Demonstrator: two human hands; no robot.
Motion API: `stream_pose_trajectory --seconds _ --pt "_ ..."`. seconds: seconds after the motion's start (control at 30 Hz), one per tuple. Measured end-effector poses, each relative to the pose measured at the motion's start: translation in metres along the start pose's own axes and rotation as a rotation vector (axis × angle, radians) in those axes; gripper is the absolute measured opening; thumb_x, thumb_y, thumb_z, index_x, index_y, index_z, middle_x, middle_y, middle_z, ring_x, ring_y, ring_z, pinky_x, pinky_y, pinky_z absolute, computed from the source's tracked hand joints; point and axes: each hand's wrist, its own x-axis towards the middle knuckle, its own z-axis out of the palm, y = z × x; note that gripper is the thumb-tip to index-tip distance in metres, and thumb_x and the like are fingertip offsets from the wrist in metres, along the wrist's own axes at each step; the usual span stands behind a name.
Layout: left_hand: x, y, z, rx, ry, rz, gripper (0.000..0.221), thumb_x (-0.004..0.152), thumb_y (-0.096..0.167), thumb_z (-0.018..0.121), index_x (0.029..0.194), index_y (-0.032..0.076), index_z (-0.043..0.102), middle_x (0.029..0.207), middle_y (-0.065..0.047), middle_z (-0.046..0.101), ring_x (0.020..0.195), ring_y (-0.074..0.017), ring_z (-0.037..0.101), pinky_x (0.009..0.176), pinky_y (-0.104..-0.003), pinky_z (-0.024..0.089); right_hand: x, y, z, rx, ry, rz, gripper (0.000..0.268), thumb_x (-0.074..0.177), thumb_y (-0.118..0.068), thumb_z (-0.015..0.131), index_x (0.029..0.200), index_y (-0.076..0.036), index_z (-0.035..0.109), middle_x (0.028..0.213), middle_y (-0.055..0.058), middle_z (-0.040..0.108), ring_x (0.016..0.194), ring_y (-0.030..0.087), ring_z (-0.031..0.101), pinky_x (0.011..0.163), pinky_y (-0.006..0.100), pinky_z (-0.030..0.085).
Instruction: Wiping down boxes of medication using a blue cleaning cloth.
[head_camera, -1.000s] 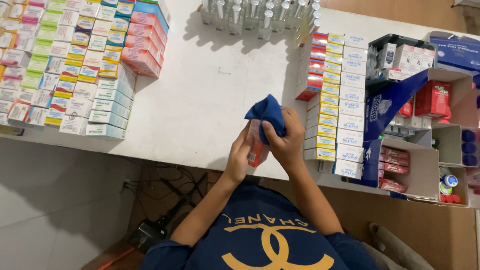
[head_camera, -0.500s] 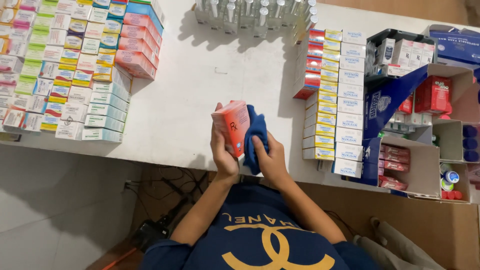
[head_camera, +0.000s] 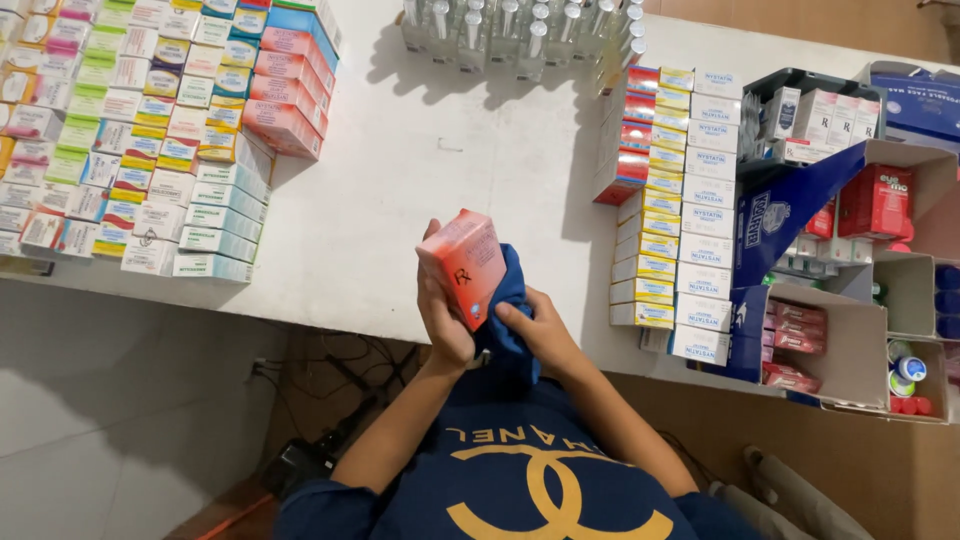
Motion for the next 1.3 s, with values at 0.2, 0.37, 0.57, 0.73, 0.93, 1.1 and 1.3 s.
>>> stream_pose_trajectory --seconds 0.2,0.37,0.57,0.73,0.93,1.1,1.3 --pt "0.007 0.013 0.018 0.206 -0.27 0.323 0.077 0.078 0.002 0.088 0.136 0.007 0.037 0.149 -0.026 0.048 0.138 -0.0358 0.051 0.114 -0.05 0.039 0.022 0.009 -0.003 0.364 0.237 0.034 0.02 0.09 -0.024 0.078 0.079 -0.011 0.066 0.061 -0.005 0.058 0.051 0.006 0.06 0.047 0.022 0.049" --pt "0.007 0.014 0.029 0.172 -0.271 0.322 0.065 0.082 -0.008 0.08 0.123 0.007 0.031 0.139 -0.029 0.049 0.131 -0.0459 0.055 0.109 -0.058 0.044 0.024 -0.004 0.01 0.487 0.375 -0.075 0.027 0.099 -0.03 0.068 0.08 -0.014 0.06 0.059 -0.005 0.055 0.049 0.005 0.058 0.047 0.018 0.047" --pt "0.012 0.019 0.027 0.063 -0.228 0.124 0.076 0.088 -0.007 0.074 0.141 0.012 0.023 0.139 -0.024 0.047 0.133 -0.0427 0.053 0.11 -0.056 0.041 0.015 0.013 0.017 0.455 0.294 -0.027 0.036 0.102 -0.041 0.061 0.075 -0.018 0.063 0.06 -0.004 0.057 0.055 0.004 0.056 0.053 0.018 0.044" --pt "0.019 0.034 0.021 -0.085 -0.319 -0.148 0.073 0.093 0.008 0.073 0.151 0.013 0.03 0.136 -0.02 0.059 0.131 -0.0322 0.057 0.107 -0.048 0.048 0.026 -0.006 -0.008 0.633 0.221 0.057 0.043 0.106 -0.049 0.051 0.101 -0.013 0.073 0.095 0.005 0.077 0.087 0.011 0.071 0.081 0.023 0.053" --pt "0.038 -0.005 -0.018 0.622 -0.364 -0.177 0.092 0.077 0.05 0.087 0.146 0.009 0.042 0.123 -0.017 0.054 0.098 -0.0363 0.065 0.08 -0.042 0.059 0.033 0.021 -0.026 0.592 0.349 -0.078 0.035 0.104 -0.041 0.059 0.086 -0.011 0.065 0.071 0.001 0.063 0.059 0.01 0.061 0.06 0.021 0.052" --pt "0.055 -0.015 -0.025 0.724 -0.409 -0.37 0.07 0.072 0.013 0.092 0.131 0.001 0.056 0.119 -0.019 0.058 0.108 -0.0464 0.065 0.076 -0.041 0.067 0.036 0.038 -0.036 -0.29 0.659 -0.341 0.025 0.09 -0.028 0.083 0.081 -0.014 0.064 0.065 0.004 0.054 0.063 0.014 0.053 0.058 0.028 0.04" --pt "0.08 -0.039 0.003 0.867 -0.364 -0.095 0.06 0.069 0.008 0.091 0.119 0.01 0.058 0.117 -0.012 0.055 0.105 -0.0415 0.067 0.073 -0.036 0.068 0.035 0.096 -0.036 -1.187 0.033 -0.544 0.047 0.07 -0.04 0.083 0.109 -0.018 0.068 0.102 0.007 0.068 0.092 0.031 0.067 0.076 0.044 0.052"
